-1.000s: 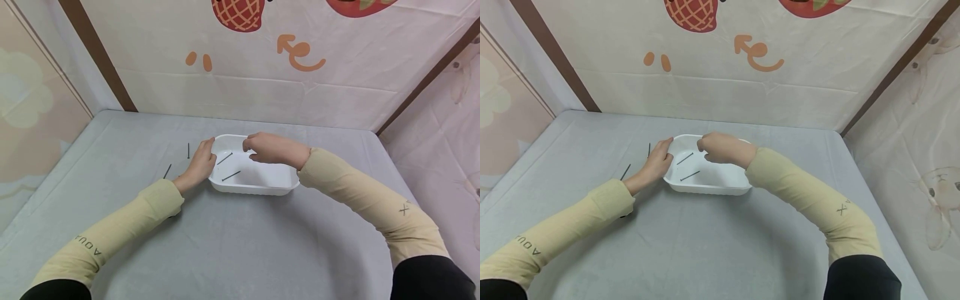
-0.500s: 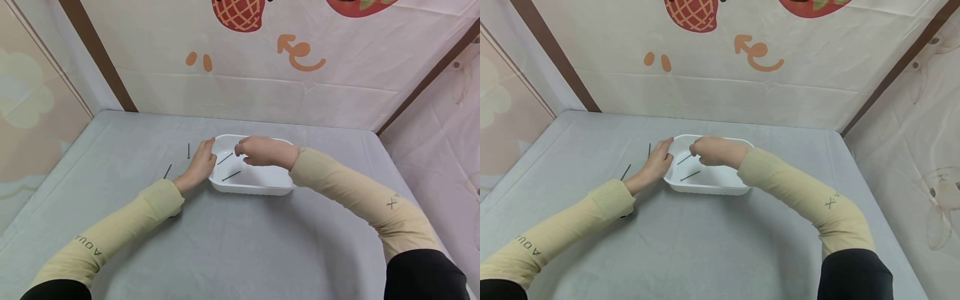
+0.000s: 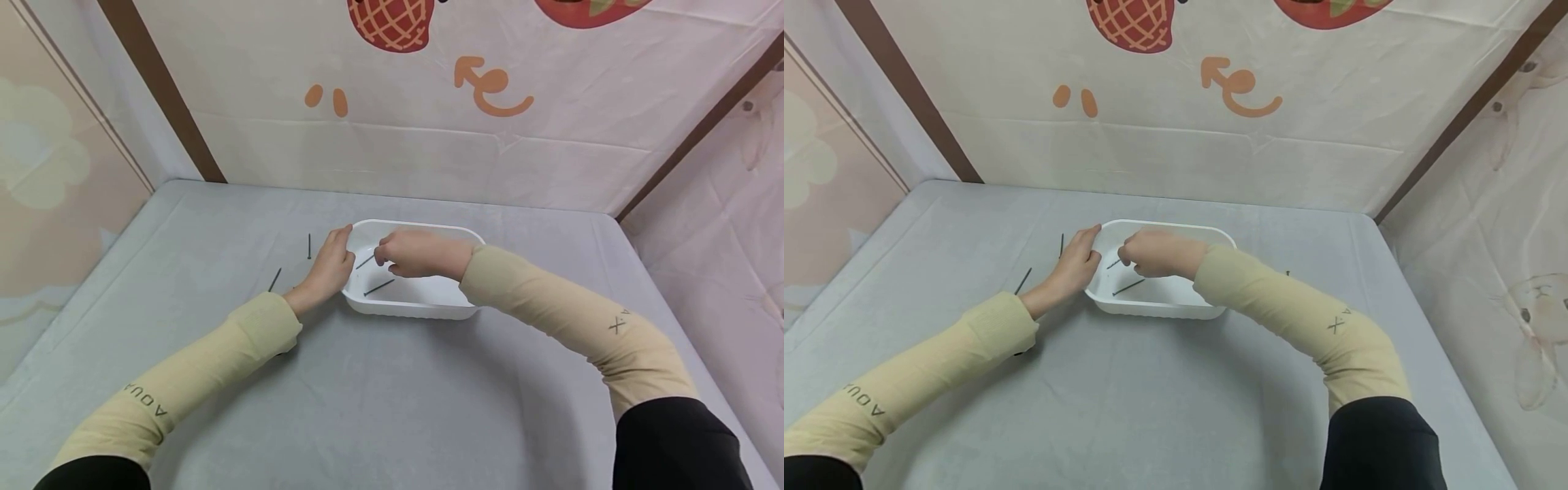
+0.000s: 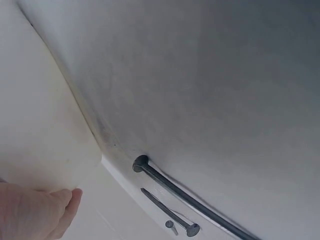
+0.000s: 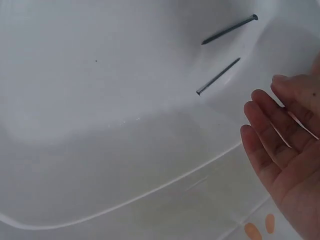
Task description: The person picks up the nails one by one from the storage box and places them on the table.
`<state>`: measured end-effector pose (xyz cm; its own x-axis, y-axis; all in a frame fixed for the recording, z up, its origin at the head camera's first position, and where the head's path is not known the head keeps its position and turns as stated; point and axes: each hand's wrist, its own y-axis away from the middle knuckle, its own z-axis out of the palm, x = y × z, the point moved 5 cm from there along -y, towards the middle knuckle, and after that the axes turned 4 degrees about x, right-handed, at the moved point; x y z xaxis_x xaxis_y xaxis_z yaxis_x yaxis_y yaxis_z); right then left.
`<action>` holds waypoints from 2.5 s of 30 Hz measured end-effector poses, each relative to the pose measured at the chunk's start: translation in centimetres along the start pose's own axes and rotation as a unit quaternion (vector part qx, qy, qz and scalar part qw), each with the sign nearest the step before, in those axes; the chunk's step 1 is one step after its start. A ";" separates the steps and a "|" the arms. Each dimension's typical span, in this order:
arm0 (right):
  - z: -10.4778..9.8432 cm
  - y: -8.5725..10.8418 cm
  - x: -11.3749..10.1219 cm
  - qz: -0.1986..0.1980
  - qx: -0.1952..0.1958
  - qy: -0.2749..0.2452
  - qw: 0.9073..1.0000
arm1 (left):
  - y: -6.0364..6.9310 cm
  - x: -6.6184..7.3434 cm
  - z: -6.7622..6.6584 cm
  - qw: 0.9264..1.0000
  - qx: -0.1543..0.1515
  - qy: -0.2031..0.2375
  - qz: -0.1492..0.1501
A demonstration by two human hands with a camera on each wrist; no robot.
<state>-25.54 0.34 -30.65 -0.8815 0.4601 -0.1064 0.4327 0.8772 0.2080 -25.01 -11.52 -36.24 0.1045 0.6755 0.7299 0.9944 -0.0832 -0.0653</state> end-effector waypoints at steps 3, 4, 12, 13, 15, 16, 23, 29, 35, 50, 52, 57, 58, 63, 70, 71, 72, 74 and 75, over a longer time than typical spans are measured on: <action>0.5 -0.3 0.0 -0.003 -0.005 0.003 1.000 | 0.0 0.0 0.0 1.000 0.002 -0.001 0.003; 0.6 -0.4 0.0 -0.004 -0.005 0.003 1.000 | 0.0 0.0 0.0 1.000 0.002 -0.001 0.004; 1.3 -1.2 0.1 -0.015 -0.011 0.012 1.000 | 0.0 0.1 -0.1 1.000 0.007 -0.007 0.009; 1.4 -1.3 0.1 -0.016 -0.012 0.012 1.000 | 0.0 0.2 -0.1 1.000 0.008 -0.007 0.009; 1.6 -1.5 0.0 -0.019 -0.015 0.011 1.000 | 0.0 0.1 -0.1 1.000 0.008 -0.007 0.010; 1.7 -1.6 0.0 -0.022 -0.016 0.014 1.000 | 0.0 0.1 -0.1 1.000 0.007 -0.007 0.010; 2.5 -2.0 -0.1 -0.035 -0.023 0.031 0.999 | 0.0 0.1 -0.1 1.000 0.006 -0.006 0.006; 2.9 -2.4 -0.2 -0.046 -0.017 0.034 0.998 | 0.1 0.2 -0.1 1.000 0.006 -0.006 0.007; 3.4 -2.9 -0.3 -0.065 -0.020 0.026 0.997 | 0.1 0.1 -0.1 1.000 0.004 -0.004 0.008; 4.6 -3.4 -0.8 -0.096 -0.027 0.013 0.995 | 0.1 0.2 -0.2 1.000 0.005 0.000 0.018; 4.7 -3.6 -0.8 -0.094 -0.028 0.011 0.995 | 0.1 0.1 -0.2 1.000 0.005 0.000 0.018; 5.0 -3.9 -0.6 -0.089 -0.033 0.006 0.995 | 0.0 0.1 -0.2 1.000 0.006 -0.002 0.017; 5.1 -4.0 -0.6 -0.090 -0.034 0.006 0.995 | 0.0 0.1 -0.2 1.000 0.006 -0.002 0.017; 5.2 -4.1 -0.5 -0.085 -0.041 0.002 0.996 | 0.0 0.1 -0.3 1.000 0.006 0.000 0.017; 5.3 -4.1 -0.3 -0.059 -0.067 -0.005 0.996 | 0.0 0.2 -0.2 1.000 0.005 0.000 0.017; 5.2 -4.0 -0.3 -0.057 -0.068 -0.004 0.996 | 0.0 0.2 -0.2 1.000 0.004 0.000 0.017; 5.2 -4.0 -0.3 -0.056 -0.068 -0.004 0.996 | 0.0 0.3 -0.2 1.000 0.005 0.000 0.017; 5.0 -3.9 -0.2 -0.058 -0.063 -0.004 0.996 | 0.0 0.3 -0.2 1.000 0.005 0.000 0.017; 4.8 -3.9 -0.2 -0.057 -0.061 -0.004 0.997 | 0.0 0.3 -0.2 1.000 0.004 -0.001 0.017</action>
<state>-26.10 -2.49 -36.11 -0.9217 0.3603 -0.1441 0.3037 0.9009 0.3101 -24.99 -11.53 -35.88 0.1374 0.6738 0.7260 0.9905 -0.0991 -0.0955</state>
